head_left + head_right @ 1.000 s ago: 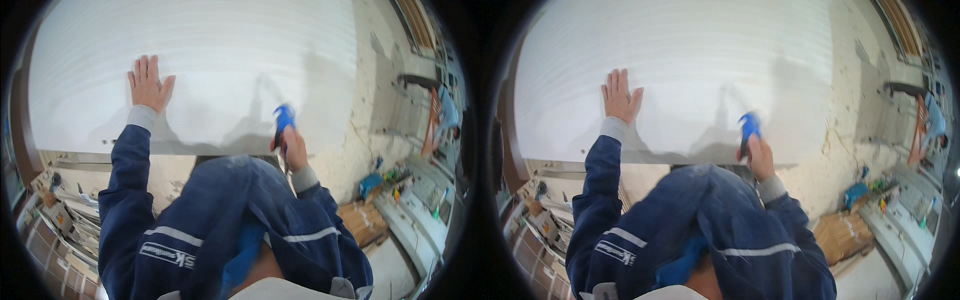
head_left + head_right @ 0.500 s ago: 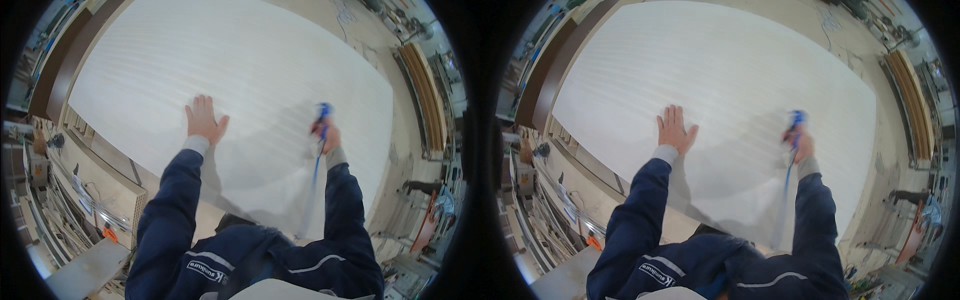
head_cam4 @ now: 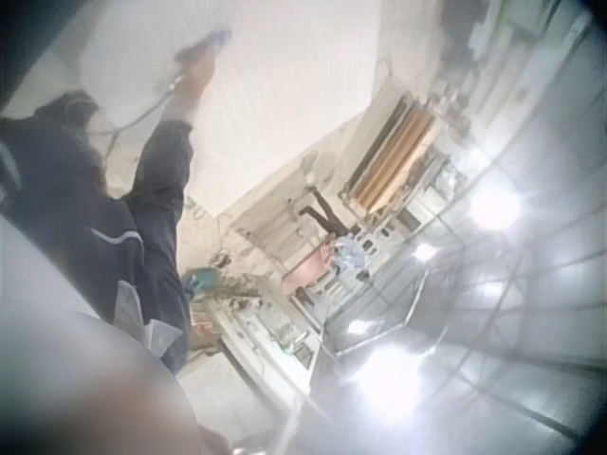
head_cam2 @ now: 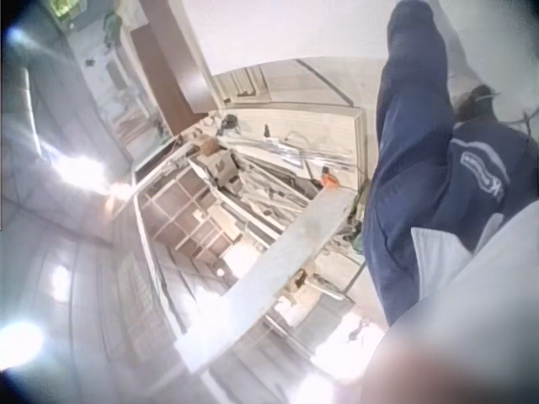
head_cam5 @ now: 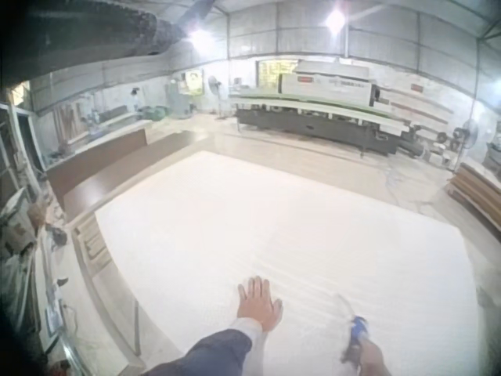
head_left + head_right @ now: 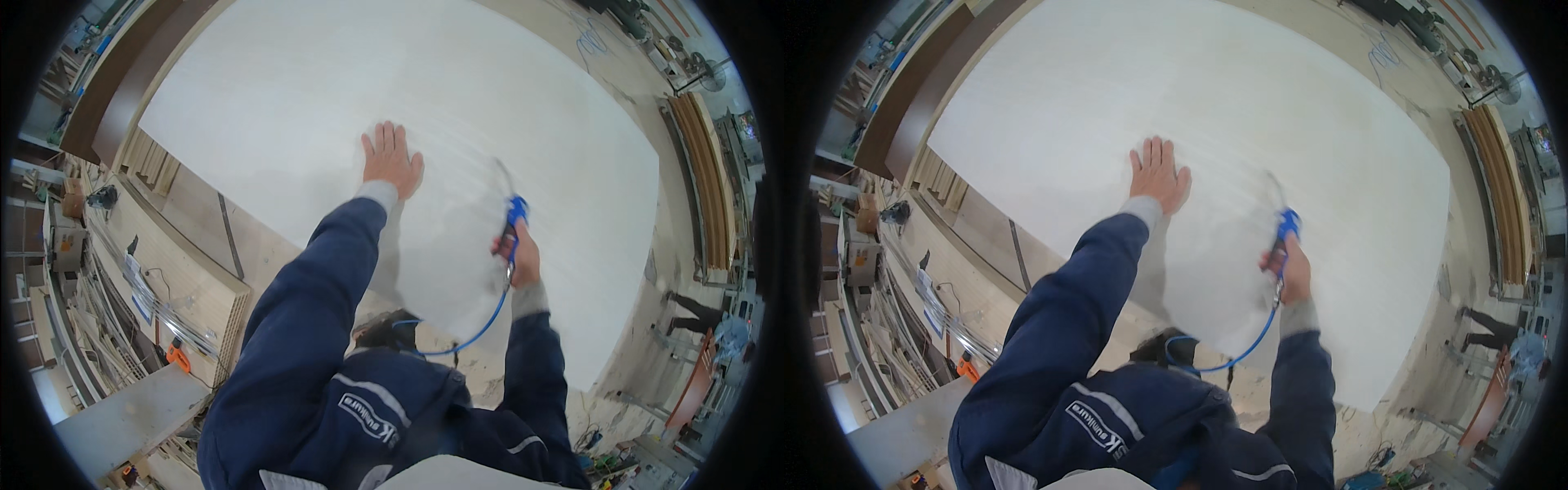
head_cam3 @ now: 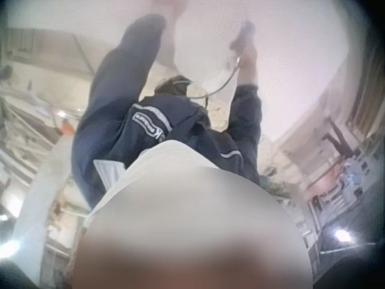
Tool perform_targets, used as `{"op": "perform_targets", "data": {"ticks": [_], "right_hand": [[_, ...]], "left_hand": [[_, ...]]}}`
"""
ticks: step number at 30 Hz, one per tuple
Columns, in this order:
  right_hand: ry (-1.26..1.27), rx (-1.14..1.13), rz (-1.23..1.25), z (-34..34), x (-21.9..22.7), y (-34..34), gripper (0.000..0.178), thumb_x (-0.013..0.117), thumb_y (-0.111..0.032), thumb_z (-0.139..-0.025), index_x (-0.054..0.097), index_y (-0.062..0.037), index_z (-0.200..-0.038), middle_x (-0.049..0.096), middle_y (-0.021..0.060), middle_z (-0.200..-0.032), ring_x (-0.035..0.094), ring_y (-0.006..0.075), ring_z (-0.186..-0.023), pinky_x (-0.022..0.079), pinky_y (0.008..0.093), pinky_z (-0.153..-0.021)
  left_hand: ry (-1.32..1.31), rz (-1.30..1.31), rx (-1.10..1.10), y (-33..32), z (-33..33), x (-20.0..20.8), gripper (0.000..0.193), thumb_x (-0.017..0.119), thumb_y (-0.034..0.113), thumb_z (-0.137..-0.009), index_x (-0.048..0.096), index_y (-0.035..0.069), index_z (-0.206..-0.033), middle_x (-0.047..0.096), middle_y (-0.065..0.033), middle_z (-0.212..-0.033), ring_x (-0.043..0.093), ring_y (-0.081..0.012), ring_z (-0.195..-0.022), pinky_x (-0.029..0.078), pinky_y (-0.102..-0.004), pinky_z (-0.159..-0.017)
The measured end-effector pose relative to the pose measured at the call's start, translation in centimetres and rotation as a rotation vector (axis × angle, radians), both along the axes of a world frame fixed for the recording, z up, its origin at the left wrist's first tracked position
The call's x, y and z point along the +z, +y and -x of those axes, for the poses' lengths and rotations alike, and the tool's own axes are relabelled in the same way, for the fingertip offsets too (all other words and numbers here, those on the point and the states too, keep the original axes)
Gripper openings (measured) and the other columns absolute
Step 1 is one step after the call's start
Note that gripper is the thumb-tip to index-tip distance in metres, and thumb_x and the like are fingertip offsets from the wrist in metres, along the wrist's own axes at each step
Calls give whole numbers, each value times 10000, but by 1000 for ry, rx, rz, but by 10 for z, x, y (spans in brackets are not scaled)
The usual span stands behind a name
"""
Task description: The person sands a large white panel with an electric sander, moving the tool across the surface in overlapping passes. They periodically wipe the panel with their hand and use a blue air gun to blow away dust, then resume sanding until the clip ends.
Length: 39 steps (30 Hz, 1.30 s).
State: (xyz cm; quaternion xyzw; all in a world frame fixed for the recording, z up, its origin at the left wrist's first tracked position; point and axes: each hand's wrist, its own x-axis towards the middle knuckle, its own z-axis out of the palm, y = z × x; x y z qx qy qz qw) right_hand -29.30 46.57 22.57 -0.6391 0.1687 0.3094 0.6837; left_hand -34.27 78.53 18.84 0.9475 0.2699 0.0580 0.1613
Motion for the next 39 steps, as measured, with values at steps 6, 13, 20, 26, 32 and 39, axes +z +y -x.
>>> {"op": "perform_targets", "data": {"ticks": [6,13,20,26,32,39], "right_hand": [[152,329,190,214,27,-120,562,460,-590,-1084,607,-66,-950,690,74,-757,641,148,-610,385,271,-470],[35,556,163,298,11,-72,544,495,-598,-1069,608,-69,-1007,722,87,-839,701,161,-697,371,241,-510],[89,340,104,293,6,34,543,471,-601,-1077,599,-74,-1042,712,67,-829,711,152,-726,363,248,-500],[160,526,125,235,5,140,504,467,-571,-1087,599,-85,-1069,736,94,-861,710,139,-708,357,256,-488],[126,536,144,120,-10,319,526,509,-534,-1076,677,-65,-908,715,84,-727,596,136,-603,408,287,-536],[-306,-621,-296,-168,-82,510,498,499,-483,-1100,619,-24,-947,711,158,-833,649,241,-709,533,362,-710]], "left_hand": [[8,-161,-460,-48,79,-15,761,418,488,-1058,299,-2,-1628,231,-223,-1727,142,-390,-1619,84,-572,-1304],[68,-115,-573,6,202,-15,762,434,531,-1057,318,44,-1631,251,-203,-1724,151,-360,-1623,112,-552,-1309],[84,-112,-349,118,194,-8,747,438,563,-1047,334,107,-1630,232,-181,-1734,131,-351,-1627,83,-539,-1315],[65,-96,-406,196,142,-22,751,451,560,-1044,327,114,-1636,233,-168,-1737,146,-337,-1624,87,-497,-1323],[87,-117,-333,382,33,-19,772,442,585,-1048,308,121,-1650,205,-171,-1744,128,-333,-1626,78,-492,-1325],[31,-106,-262,600,-55,-34,813,481,603,-1030,325,85,-1637,263,-213,-1716,162,-369,-1614,100,-514,-1317]]}}
